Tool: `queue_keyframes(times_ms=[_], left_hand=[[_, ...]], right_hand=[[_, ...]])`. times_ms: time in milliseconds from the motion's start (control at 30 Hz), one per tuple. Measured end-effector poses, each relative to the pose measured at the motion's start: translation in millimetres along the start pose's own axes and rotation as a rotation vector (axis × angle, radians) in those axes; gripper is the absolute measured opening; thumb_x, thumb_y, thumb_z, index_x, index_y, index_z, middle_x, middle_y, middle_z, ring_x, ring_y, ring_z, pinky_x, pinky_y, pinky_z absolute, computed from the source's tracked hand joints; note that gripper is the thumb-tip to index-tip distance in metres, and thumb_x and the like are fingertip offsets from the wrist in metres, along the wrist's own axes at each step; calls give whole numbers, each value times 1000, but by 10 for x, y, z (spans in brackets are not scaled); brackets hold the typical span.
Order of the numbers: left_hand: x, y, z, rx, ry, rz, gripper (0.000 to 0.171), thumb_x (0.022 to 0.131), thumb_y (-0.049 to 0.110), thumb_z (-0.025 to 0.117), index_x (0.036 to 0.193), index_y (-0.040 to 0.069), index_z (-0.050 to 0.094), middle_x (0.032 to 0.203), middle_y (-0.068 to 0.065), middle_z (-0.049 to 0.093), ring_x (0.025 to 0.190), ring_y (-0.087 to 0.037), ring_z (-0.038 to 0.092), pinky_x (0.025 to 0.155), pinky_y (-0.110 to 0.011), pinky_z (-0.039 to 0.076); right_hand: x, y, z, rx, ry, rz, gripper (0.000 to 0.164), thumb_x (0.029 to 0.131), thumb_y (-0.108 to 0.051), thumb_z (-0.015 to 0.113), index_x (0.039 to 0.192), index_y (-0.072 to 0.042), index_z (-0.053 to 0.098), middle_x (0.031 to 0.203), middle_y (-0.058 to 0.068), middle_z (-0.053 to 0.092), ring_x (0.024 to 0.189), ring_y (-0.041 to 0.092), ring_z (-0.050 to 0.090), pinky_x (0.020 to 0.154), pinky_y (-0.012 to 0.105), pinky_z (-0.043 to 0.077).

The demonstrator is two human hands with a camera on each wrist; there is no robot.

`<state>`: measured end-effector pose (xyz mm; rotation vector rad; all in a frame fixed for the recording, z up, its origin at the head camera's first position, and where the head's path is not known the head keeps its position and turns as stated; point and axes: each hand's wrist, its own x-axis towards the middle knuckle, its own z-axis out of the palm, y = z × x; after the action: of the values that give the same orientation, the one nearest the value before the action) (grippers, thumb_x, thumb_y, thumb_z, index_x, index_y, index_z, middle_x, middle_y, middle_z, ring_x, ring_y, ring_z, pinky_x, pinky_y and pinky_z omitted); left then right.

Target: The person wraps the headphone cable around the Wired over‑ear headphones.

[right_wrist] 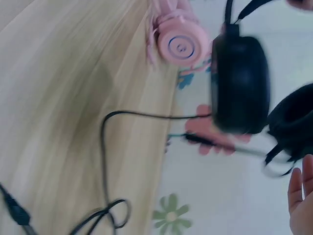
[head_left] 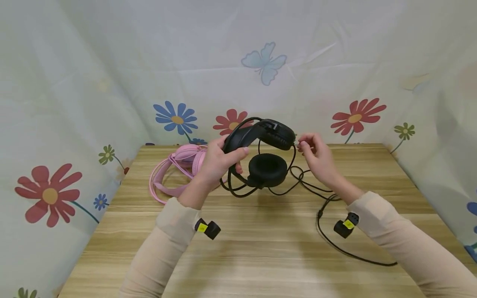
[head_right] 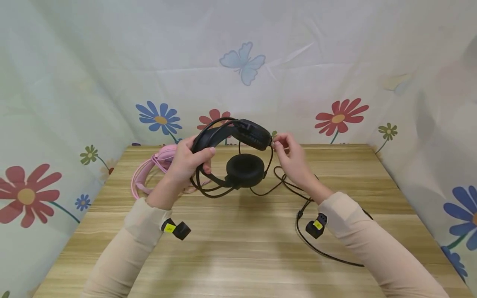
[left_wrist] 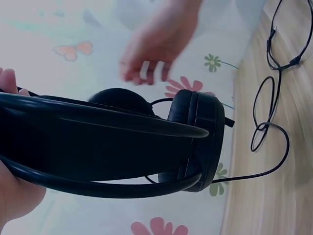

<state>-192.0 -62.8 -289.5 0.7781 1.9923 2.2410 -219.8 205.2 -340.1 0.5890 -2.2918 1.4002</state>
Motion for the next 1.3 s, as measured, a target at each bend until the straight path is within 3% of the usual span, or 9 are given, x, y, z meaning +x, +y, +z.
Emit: queue_keyframes(times_ms=[167, 367, 500, 667, 800, 933, 1067, 1233, 1300], left_hand=[[-27, 51, -49, 17, -4, 47, 20, 81, 15, 64, 97, 4, 58, 52, 0, 53, 43, -13, 56, 51, -28, 47], [-74, 92, -78, -31, -29, 90, 11, 81, 14, 62, 85, 7, 55, 49, 0, 53, 42, -14, 54, 48, -29, 48], [-91, 100, -90, -42, -37, 119, 12, 81, 15, 61, 81, 7, 53, 48, 1, 53, 42, -13, 53, 46, -28, 47], [-105, 108, -100, -94, -27, 121, 11, 81, 14, 59, 79, 7, 51, 46, 1, 52, 41, -12, 53, 44, -26, 46], [-121, 121, -129, -131, 0, 123, 4, 80, 11, 57, 79, 8, 53, 45, 1, 50, 40, -12, 52, 43, -25, 45], [-133, 121, -178, -162, 19, 140, 3, 81, 8, 55, 81, 8, 52, 45, 1, 49, 40, -11, 50, 44, -23, 45], [-151, 112, -237, -176, 44, 149, 6, 81, 8, 55, 78, 7, 49, 44, 2, 49, 40, -10, 50, 45, -22, 46], [-170, 93, -311, -185, 66, 164, 6, 80, 6, 54, 76, 7, 50, 44, 2, 49, 40, -10, 51, 43, -21, 45], [-178, 89, -332, -183, 74, 167, 5, 80, 6, 54, 76, 7, 50, 44, 2, 49, 39, -9, 51, 41, -20, 44]], right_hand=[[-70, 280, -24, -34, -47, 91, 30, 99, -15, 36, 122, 3, 44, 109, 19, 54, 95, 24, 54, 79, 21, 45], [-198, 603, 120, -32, -302, 171, 42, 99, -17, 37, 137, -1, 32, 130, 23, 46, 120, 37, 45, 97, 51, 38], [-297, 779, 283, -40, -478, 220, 48, 98, -22, 41, 140, -2, 29, 136, 23, 41, 125, 38, 40, 100, 56, 33], [-428, 870, 465, -114, -617, 269, 49, 97, -31, 43, 139, -8, 35, 139, 19, 41, 125, 37, 41, 97, 55, 36], [-481, 900, 549, -182, -649, 220, 41, 95, -28, 48, 129, -5, 46, 125, 17, 55, 113, 33, 54, 90, 50, 44], [-490, 916, 552, -239, -654, 144, 35, 93, -22, 52, 122, -2, 49, 97, 9, 65, 86, 19, 63, 74, 36, 50], [-471, 928, 492, -248, -630, 81, 23, 92, -16, 54, 109, -2, 57, 77, -1, 59, 62, 8, 50, 56, 25, 42], [-443, 956, 374, -303, -588, 18, 11, 92, -11, 53, 93, -3, 61, 71, -4, 51, 58, 7, 40, 52, 23, 35], [-432, 964, 323, -327, -581, 35, 12, 92, -11, 51, 91, -4, 60, 70, -4, 51, 58, 7, 41, 53, 23, 35]])
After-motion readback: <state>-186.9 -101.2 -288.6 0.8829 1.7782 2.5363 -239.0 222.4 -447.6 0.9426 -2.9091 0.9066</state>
